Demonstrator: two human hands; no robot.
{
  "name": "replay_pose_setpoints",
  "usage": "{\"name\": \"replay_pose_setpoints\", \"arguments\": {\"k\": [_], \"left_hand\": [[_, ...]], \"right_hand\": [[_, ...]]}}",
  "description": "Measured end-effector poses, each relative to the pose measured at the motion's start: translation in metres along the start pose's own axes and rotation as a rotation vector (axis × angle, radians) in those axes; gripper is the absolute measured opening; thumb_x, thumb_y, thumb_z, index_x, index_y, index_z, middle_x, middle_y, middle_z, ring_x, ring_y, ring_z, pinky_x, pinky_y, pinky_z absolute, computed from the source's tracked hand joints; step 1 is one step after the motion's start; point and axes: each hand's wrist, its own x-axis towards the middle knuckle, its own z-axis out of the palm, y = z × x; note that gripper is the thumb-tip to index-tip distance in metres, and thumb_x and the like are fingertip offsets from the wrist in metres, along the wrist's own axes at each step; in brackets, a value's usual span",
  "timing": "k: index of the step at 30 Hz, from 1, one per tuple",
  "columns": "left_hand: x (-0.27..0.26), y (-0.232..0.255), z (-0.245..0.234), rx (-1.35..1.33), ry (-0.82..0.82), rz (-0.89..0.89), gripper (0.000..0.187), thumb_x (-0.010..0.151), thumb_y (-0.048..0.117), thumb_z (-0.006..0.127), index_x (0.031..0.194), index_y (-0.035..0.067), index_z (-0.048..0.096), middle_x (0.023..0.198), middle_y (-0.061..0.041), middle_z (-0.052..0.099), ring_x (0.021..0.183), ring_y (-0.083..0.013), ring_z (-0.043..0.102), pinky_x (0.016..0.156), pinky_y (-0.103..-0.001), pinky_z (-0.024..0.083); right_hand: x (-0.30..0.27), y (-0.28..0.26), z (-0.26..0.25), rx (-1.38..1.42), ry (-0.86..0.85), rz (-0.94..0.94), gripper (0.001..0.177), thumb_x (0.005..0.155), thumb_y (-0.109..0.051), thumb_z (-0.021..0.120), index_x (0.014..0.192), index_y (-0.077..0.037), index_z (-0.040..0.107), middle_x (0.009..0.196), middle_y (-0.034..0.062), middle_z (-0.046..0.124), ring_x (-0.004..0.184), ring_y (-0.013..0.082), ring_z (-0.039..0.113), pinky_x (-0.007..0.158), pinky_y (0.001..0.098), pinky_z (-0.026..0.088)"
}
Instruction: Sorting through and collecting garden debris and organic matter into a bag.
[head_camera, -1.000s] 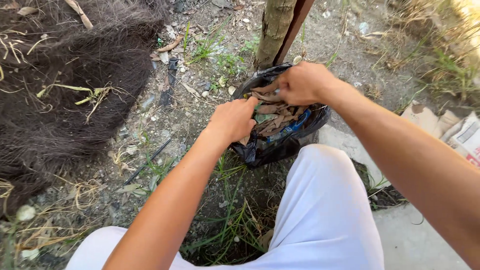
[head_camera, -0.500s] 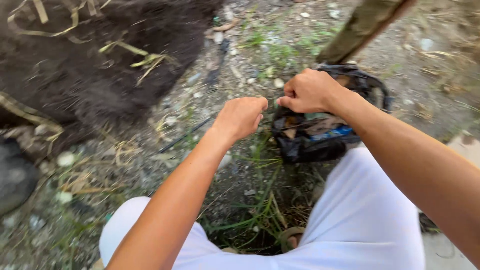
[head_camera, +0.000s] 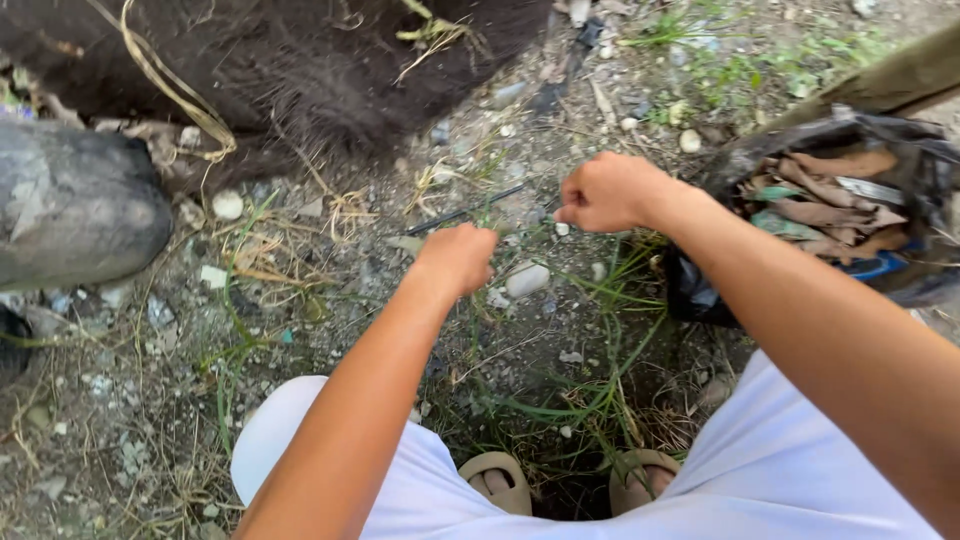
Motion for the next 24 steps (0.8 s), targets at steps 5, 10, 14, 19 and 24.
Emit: {"name": "replay_pose_setpoints", "arguments": {"k": [5,10,14,19,24], "left_hand": [[-0.004,-0.065,0.045,0.034,0.015,-0.128,0.022,0.089,0.012,0.068,0.111,0.007,0.073,0.117,-0.021,0.072,0.11,-0.0384,0.07,0.092,-0.049,0.057],[-0.021,-0.089,0.052,-0.011,0.003,-0.232,0.027,0.086,0.012,0.07,0.113,0.006,0.072,0.125,-0.019,0.069,0.115,-0.0375,0.068,0.094,-0.048,0.056],[-0.021,-0.097,0.056,-0.042,-0.054,-0.293,0.027,0.091,0.009,0.066,0.117,0.007,0.074,0.129,-0.017,0.069,0.118,-0.0343,0.068,0.096,-0.047,0.056],[-0.032,-0.105,0.063,-0.079,-0.089,-0.315,0.03,0.091,0.012,0.067,0.12,0.009,0.072,0.132,-0.016,0.067,0.12,-0.0342,0.066,0.098,-0.048,0.054],[-0.043,-0.109,0.065,-0.12,-0.085,-0.325,0.03,0.088,0.013,0.071,0.118,0.01,0.073,0.132,-0.013,0.066,0.121,-0.0333,0.065,0.098,-0.047,0.054]], "right_hand": [[0.031,-0.047,0.019,0.033,-0.01,-0.096,0.026,0.088,-0.04,0.068,0.089,-0.015,0.077,0.084,0.0081,0.077,0.085,0.0333,0.073,0.078,0.0483,0.057],[0.062,-0.085,0.048,0.025,0.004,-0.182,0.017,0.088,-0.024,0.064,0.094,-0.014,0.077,0.09,0.0111,0.076,0.088,0.0352,0.072,0.08,0.0486,0.057],[0.079,-0.098,0.07,0.01,0.184,-0.353,0.017,0.088,-0.02,0.064,0.096,-0.012,0.076,0.101,0.0141,0.071,0.098,0.0368,0.068,0.084,0.0495,0.054],[0.094,-0.114,0.086,-0.085,0.31,-0.335,0.019,0.094,-0.023,0.065,0.102,-0.009,0.074,0.106,0.0162,0.063,0.107,0.0362,0.062,0.092,0.0501,0.05],[0.111,-0.114,0.101,-0.239,0.189,-0.249,0.023,0.092,-0.018,0.061,0.11,-0.012,0.075,0.129,0.0112,0.059,0.123,0.0321,0.051,0.103,0.0508,0.041]]}}
